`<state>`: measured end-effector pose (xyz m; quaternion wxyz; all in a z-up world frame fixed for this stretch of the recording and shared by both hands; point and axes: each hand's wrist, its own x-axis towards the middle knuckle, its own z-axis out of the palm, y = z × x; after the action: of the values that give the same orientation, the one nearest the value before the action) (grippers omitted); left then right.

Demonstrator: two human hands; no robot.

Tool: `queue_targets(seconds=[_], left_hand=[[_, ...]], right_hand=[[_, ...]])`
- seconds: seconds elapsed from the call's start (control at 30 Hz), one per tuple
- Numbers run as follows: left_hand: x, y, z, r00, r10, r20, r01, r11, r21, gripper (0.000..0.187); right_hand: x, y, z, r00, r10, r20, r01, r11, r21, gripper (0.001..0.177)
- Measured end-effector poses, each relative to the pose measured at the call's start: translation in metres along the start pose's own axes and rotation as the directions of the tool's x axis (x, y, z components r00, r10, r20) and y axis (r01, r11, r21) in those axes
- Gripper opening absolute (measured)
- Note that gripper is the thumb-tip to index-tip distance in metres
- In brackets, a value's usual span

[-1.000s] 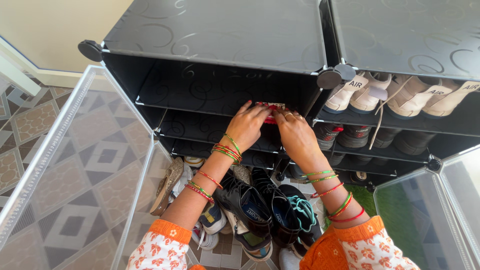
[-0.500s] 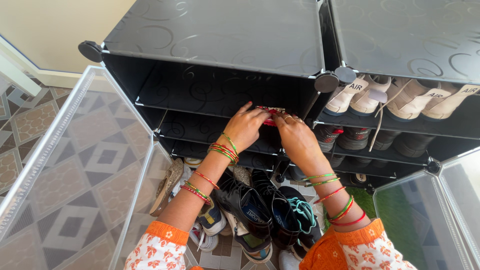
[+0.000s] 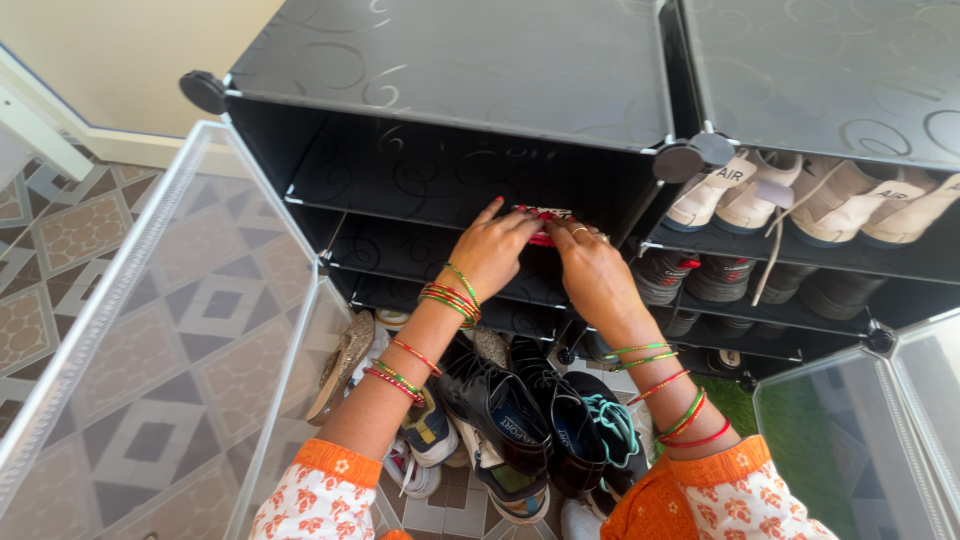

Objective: The person sits on the floor and removes various shoes from a multi-tiered shoe rack, placing them on the floor. They handle sneakers, loafers, and heels one by one, then briefly handle a small patterned pouch on the rack.

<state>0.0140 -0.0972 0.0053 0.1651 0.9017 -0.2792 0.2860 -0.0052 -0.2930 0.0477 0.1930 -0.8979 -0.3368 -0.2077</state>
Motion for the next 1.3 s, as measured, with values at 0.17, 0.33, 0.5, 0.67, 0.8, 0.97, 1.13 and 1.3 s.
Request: queue_targets(seconds=[0.17,0.33,0.5,0.67,0.8,0.97,1.13,1.3], left_hand=[[0.001,-0.007,-0.006,0.996,-0.033,0.082,0.035,0.999,-0.021,0.045],[-0.007,-0.01,-0.009,0.998,-0.03,0.049,0.03,1.0,-0.006,0.046],[-0.005,-0.014,-0.015,0.989,-0.076,0.124,0.082,0.996,-0.042,0.045],[-0.011,-0.017,-0.019,0.995,-0.058,0.076,0.059,0.998,-0.012,0.045],[-0.016,-0.02,-0.018,0.997,-0.068,0.048,0.068,0.998,0.005,0.046],[-0.02,-0.03,-0.025,0.993,-0.087,0.083,0.088,0.996,-0.002,0.046],[-0.026,-0.032,-0.023,0.996,-0.089,0.027,0.089,0.996,0.021,0.044],[-0.025,-0.043,-0.026,0.992,-0.106,0.072,0.105,0.994,0.021,0.043]], right_hand=[[0.002,-0.002,0.002,0.998,-0.05,-0.027,0.051,0.999,0.011,0.042],[0.003,-0.011,0.009,0.998,-0.039,-0.046,0.039,0.999,-0.012,0.04],[0.005,-0.01,0.009,0.999,-0.03,-0.013,0.031,0.999,0.028,0.042],[0.007,-0.017,0.016,0.996,-0.071,-0.051,0.07,0.997,-0.021,0.044],[0.012,-0.017,0.022,0.991,-0.101,-0.089,0.1,0.995,-0.013,0.044],[0.015,-0.027,0.03,0.989,-0.097,-0.107,0.097,0.995,-0.009,0.044],[0.02,-0.035,0.03,0.986,-0.086,-0.143,0.088,0.996,0.007,0.043],[0.023,-0.036,0.037,0.987,-0.083,-0.14,0.084,0.996,0.006,0.041]])
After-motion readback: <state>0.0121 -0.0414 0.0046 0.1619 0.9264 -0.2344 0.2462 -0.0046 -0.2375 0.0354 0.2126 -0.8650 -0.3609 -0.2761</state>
